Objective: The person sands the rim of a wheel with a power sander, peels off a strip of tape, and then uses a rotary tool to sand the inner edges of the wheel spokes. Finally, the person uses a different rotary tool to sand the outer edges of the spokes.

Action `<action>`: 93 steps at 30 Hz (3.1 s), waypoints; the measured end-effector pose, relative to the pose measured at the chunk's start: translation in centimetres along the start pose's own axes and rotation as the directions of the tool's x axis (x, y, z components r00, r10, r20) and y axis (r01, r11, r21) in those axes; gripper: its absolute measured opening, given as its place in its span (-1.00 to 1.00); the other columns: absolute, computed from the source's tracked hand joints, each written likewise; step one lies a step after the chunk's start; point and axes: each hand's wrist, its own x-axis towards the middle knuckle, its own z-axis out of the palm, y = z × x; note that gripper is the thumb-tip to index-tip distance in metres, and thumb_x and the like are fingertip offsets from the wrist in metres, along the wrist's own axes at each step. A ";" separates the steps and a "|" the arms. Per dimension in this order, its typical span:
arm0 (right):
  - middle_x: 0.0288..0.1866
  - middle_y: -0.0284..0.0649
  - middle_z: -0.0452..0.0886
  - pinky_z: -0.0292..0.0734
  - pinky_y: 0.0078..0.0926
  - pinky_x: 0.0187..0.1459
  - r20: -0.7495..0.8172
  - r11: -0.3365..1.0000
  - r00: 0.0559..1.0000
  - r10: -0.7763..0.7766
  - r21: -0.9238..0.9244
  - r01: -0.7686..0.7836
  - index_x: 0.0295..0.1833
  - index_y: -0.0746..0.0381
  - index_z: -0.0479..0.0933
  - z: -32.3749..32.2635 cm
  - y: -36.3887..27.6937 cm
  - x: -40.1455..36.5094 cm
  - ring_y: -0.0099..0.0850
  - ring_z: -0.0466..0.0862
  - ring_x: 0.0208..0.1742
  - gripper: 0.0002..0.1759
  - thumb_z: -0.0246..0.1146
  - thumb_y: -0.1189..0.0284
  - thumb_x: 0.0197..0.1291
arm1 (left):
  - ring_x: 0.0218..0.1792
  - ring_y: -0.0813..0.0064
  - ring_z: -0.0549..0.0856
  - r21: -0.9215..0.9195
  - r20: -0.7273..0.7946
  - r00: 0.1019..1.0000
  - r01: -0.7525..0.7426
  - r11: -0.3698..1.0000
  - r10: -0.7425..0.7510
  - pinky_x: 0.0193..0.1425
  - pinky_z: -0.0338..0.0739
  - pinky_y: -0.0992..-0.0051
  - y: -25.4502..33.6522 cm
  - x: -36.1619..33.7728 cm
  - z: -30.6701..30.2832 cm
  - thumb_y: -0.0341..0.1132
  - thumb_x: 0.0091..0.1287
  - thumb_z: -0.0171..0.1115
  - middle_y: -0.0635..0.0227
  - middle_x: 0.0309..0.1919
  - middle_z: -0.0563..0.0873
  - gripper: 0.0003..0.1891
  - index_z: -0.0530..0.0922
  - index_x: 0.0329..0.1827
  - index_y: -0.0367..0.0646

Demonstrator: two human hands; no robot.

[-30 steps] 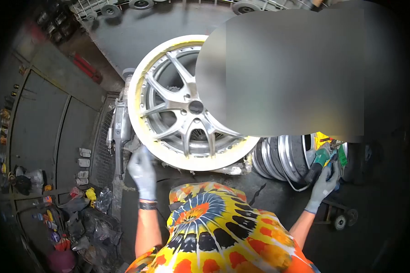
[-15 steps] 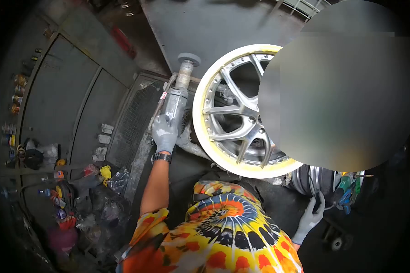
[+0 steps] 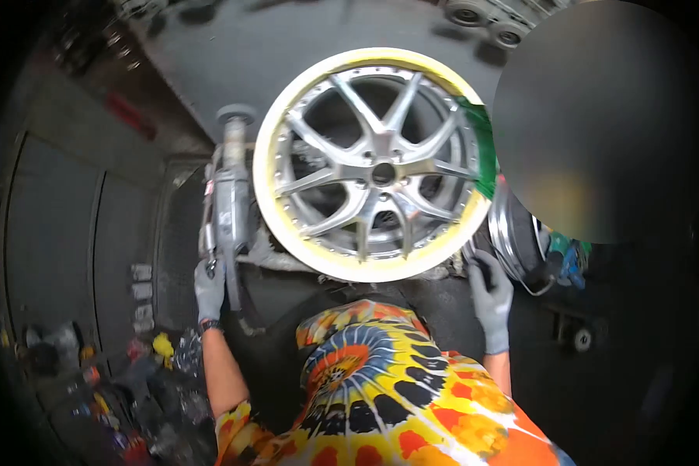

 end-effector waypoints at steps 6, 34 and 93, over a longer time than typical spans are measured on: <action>-0.11 -0.09 0.84 0.63 -0.53 -0.19 0.181 0.990 0.974 -0.137 0.045 0.131 0.21 0.33 0.70 2.9 -2.2 -0.8 -0.47 0.80 -0.20 -0.70 0.38 0.52 0.41 | 0.00 -0.15 0.78 0.116 -0.221 0.969 -0.088 0.989 0.112 0.13 0.61 0.04 -1.1 -0.2 0.8 -0.18 0.58 0.25 -0.08 -0.06 0.81 -0.66 0.70 0.12 -0.31; 0.42 0.31 0.60 0.68 -0.25 0.25 -0.144 0.821 0.911 -0.386 0.395 0.411 0.70 0.39 0.20 2.6 -5.9 -3.1 0.09 0.75 0.32 -0.26 0.22 0.54 0.47 | -0.18 0.24 0.82 -0.436 0.379 0.390 -0.725 0.534 0.839 -0.04 0.66 0.35 44.5 -17.1 -8.3 -0.32 0.37 0.49 0.13 -0.24 0.81 -0.78 0.78 -0.02 -0.25; 0.31 0.08 0.67 0.71 0.03 0.04 -0.393 0.986 0.906 -0.159 -0.017 0.166 0.41 0.17 0.50 7.2 -5.9 8.9 0.13 0.77 0.13 -0.61 0.24 0.35 0.56 | 0.01 0.11 0.78 -0.206 0.021 -0.318 -0.929 -0.307 0.948 0.16 0.63 0.15 60.1 8.5 15.5 -0.31 0.24 0.54 0.29 -0.06 0.81 -0.85 0.81 -0.16 -0.08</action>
